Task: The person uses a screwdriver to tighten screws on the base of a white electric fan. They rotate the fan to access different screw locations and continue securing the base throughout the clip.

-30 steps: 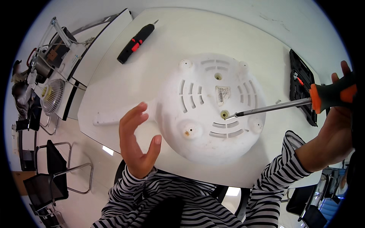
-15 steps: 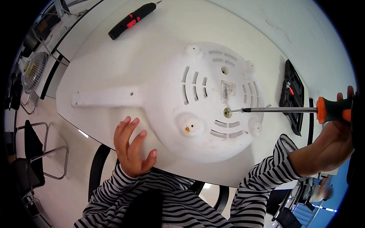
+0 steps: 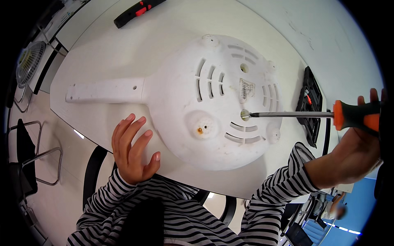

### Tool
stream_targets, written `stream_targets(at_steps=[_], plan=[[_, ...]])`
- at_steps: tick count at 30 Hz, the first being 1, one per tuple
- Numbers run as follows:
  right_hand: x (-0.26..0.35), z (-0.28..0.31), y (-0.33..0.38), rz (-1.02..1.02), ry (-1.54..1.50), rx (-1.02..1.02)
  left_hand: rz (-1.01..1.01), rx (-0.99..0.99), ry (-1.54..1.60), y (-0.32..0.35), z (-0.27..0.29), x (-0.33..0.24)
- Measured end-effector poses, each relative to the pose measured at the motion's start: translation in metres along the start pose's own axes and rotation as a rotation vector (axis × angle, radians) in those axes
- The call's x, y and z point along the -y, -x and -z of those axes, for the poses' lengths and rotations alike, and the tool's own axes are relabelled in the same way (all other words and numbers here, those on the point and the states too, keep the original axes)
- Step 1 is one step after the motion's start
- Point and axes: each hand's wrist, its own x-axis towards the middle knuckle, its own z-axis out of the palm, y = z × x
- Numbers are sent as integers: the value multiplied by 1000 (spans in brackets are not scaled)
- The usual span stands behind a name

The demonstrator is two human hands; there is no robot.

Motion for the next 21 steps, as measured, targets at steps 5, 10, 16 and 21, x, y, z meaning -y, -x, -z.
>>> stream_targets(at_steps=[5, 10, 16, 21], plan=[[-2, -4, 3, -62, -58, 26, -2, 8, -14, -3, 1, -3], [4, -15, 7, -142, 46, -181, 30, -50, -24, -4, -2, -5], [-14, 22, 25, -93, 209, -211, -15, -6, -24, -3, 1, -2], [-20, 30, 26, -120, 224, -198, -12, -17, -40, -4, -2, -2]])
